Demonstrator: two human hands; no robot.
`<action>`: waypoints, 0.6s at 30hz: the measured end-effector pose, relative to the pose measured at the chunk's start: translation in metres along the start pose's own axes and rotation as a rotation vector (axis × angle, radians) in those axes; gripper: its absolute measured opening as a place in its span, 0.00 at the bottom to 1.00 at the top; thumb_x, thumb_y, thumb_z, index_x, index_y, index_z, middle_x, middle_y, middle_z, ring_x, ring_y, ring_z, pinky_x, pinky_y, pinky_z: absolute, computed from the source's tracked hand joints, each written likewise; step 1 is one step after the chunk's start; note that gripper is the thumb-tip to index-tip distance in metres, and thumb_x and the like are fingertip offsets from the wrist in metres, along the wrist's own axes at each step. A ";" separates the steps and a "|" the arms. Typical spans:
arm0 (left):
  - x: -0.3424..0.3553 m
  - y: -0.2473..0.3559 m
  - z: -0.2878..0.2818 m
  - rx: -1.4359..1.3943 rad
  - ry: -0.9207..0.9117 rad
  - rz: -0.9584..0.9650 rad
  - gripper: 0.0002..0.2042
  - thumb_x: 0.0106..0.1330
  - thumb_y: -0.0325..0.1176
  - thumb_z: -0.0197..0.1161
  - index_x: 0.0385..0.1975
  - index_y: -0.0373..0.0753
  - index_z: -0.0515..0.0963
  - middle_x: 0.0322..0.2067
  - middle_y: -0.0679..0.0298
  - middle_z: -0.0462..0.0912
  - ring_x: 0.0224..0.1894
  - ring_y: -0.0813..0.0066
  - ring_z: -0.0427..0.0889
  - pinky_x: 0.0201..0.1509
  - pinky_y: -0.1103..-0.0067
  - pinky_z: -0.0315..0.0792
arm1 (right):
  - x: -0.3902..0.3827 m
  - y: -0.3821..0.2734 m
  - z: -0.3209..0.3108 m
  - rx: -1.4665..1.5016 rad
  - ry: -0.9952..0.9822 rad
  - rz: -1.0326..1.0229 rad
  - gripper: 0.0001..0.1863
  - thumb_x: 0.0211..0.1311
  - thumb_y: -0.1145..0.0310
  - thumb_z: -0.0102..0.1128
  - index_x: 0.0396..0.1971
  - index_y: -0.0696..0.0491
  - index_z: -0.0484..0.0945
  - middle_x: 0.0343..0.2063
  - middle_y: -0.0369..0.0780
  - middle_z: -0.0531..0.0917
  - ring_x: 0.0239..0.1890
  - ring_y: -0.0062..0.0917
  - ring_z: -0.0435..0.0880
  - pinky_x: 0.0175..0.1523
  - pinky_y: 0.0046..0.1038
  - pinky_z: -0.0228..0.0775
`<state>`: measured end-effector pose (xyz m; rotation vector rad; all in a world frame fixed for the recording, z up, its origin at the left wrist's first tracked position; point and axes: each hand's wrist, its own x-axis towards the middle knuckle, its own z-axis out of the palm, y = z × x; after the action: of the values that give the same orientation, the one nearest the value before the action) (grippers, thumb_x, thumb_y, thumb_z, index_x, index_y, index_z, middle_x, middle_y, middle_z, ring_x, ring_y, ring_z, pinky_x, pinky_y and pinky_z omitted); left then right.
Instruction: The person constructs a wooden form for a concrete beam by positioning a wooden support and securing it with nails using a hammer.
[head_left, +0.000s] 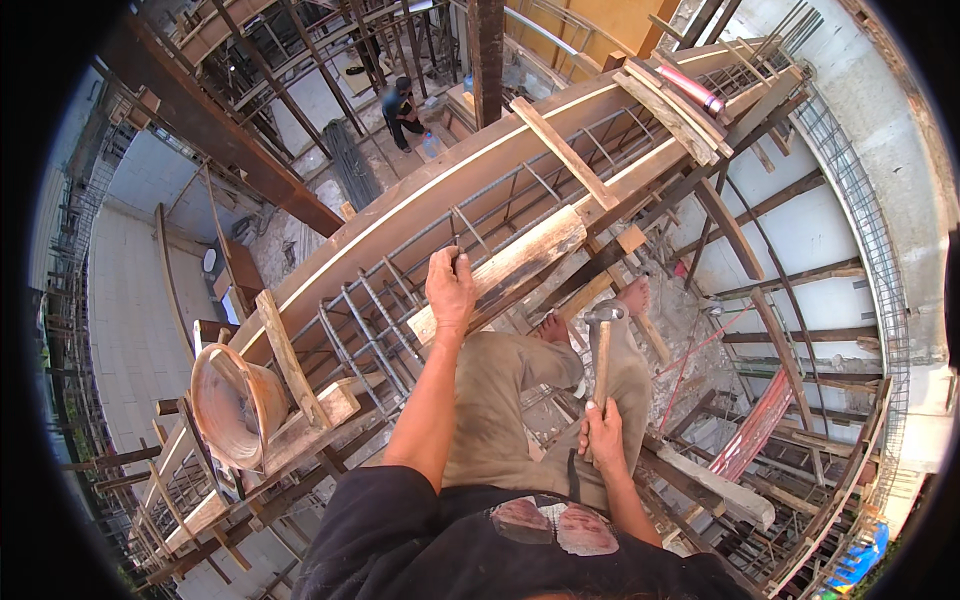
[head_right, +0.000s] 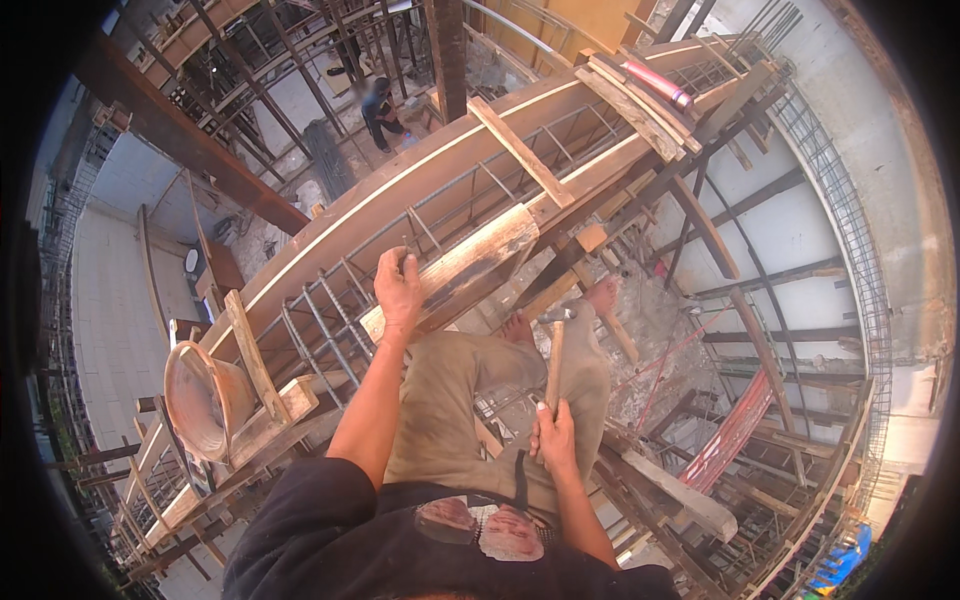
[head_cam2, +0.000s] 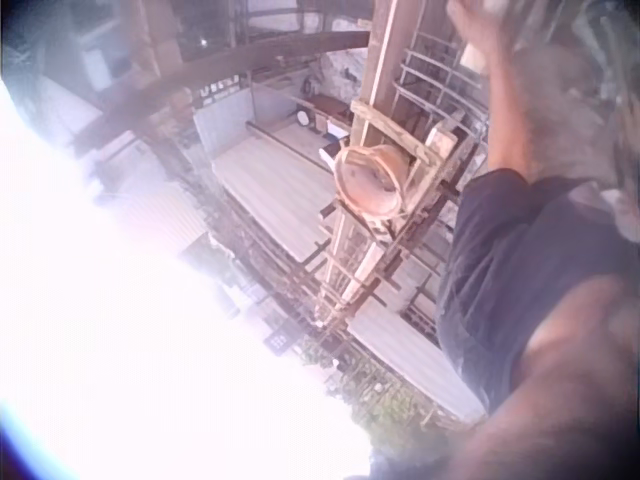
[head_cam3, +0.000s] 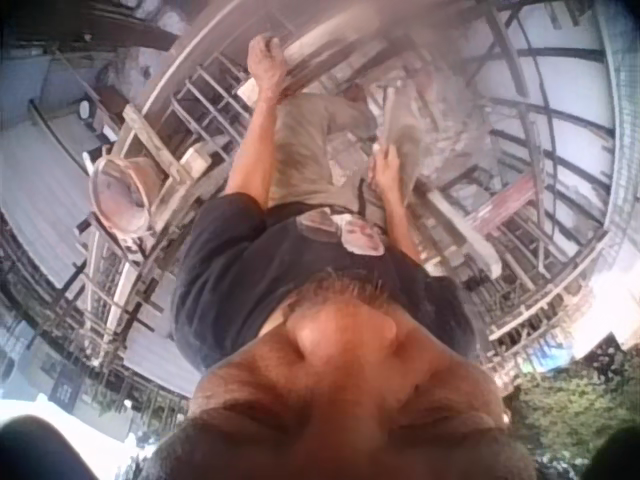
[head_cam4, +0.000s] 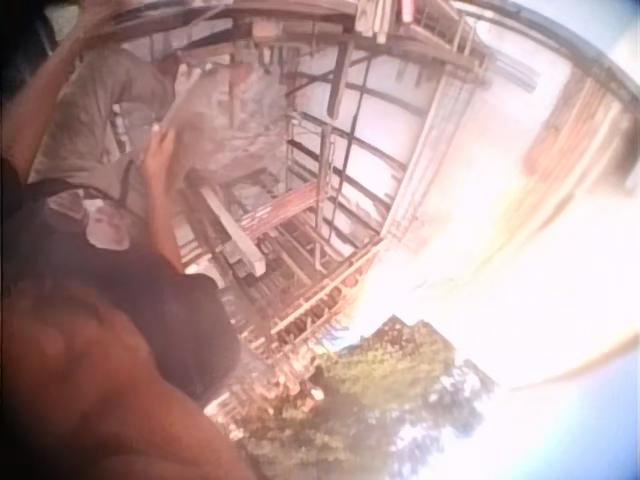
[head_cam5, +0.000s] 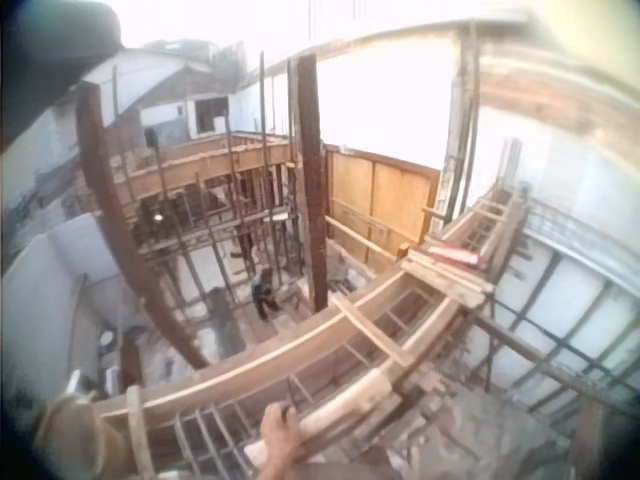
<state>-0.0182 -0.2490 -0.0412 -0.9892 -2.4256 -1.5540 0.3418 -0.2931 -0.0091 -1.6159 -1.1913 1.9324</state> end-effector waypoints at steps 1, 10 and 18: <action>0.001 0.001 -0.001 -0.022 -0.012 -0.070 0.09 0.68 0.27 0.63 0.45 0.33 0.79 0.38 0.55 0.85 0.40 0.65 0.85 0.47 0.71 0.77 | -0.001 -0.002 -0.001 0.016 0.007 -0.003 0.11 0.77 0.61 0.54 0.41 0.52 0.66 0.19 0.33 0.70 0.13 0.16 0.69 0.13 0.24 0.63; 0.001 0.075 0.066 -0.537 -0.218 -0.261 0.08 0.67 0.25 0.64 0.44 0.34 0.80 0.36 0.66 0.87 0.38 0.82 0.85 0.43 0.83 0.77 | -0.003 -0.004 -0.017 0.059 -0.019 0.000 0.13 0.75 0.62 0.57 0.42 0.54 0.65 0.19 0.33 0.69 0.14 0.16 0.69 0.15 0.24 0.63; 0.021 0.068 0.119 -0.519 -0.283 -0.227 0.04 0.68 0.28 0.68 0.37 0.35 0.85 0.28 0.72 0.83 0.29 0.87 0.77 0.35 0.84 0.72 | -0.026 -0.024 -0.032 -0.001 -0.029 -0.175 0.27 0.74 0.64 0.57 0.65 0.62 0.62 0.23 0.35 0.75 0.20 0.16 0.74 0.24 0.23 0.69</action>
<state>0.0341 -0.1205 -0.0360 -1.0988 -2.4293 -2.3511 0.3734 -0.2861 0.0261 -1.4360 -1.2988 1.8514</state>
